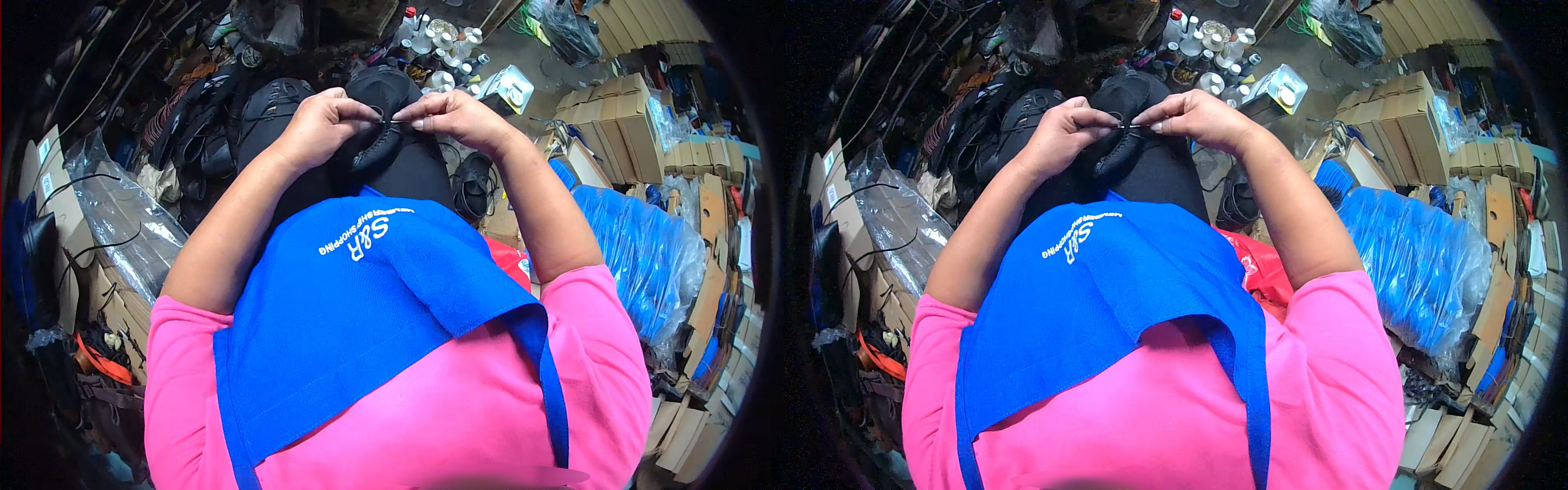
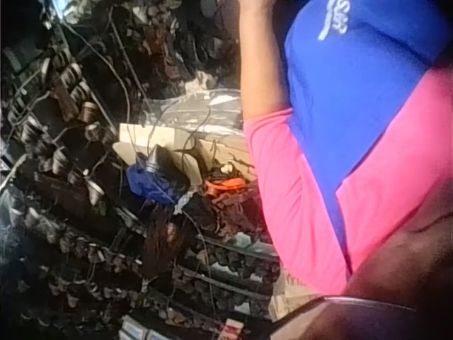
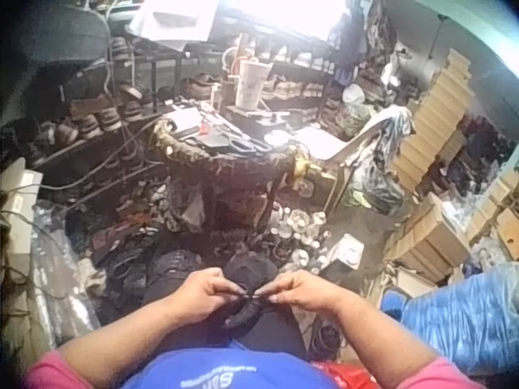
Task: The person is lacing a black shoe held in their lap.
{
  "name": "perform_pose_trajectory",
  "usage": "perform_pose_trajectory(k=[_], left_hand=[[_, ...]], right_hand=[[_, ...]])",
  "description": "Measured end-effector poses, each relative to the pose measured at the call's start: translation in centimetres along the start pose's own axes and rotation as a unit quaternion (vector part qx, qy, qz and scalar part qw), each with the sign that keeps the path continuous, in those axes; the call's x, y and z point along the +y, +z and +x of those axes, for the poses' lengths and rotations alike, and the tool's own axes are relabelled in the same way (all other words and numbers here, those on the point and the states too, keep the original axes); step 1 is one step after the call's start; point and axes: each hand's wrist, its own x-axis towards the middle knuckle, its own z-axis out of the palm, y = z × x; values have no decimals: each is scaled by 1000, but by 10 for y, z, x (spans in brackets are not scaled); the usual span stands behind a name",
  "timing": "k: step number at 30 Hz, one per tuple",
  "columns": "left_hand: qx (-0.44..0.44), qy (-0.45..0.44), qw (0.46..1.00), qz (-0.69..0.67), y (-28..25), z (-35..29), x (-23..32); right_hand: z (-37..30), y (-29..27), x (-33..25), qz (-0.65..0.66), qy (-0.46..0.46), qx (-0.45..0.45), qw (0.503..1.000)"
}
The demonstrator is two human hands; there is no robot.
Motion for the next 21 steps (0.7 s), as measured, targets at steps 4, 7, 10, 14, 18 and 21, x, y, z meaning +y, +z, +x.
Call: perform_pose_trajectory(k=[4,7,10,14,18,21], left_hand=[[-26,-42,996,-71,2,-2,1],[-14,-57,987,-147,1,-4,-1],[-7,-50,981,-187,2,0,0],[-1,-72,967,-243,15,2,-3],[0,-73,974,-214,17,4,3],[-6,-55,986,-159,11,7,10]], right_hand=[[-3,6,1,55,32,20,998],[-3,10,4,106,31,46,993],[-1,11,6,130,33,57,989],[2,16,2,138,33,63,988],[8,19,-2,46,34,92,994],[11,19,-10,-15,44,103,994]])
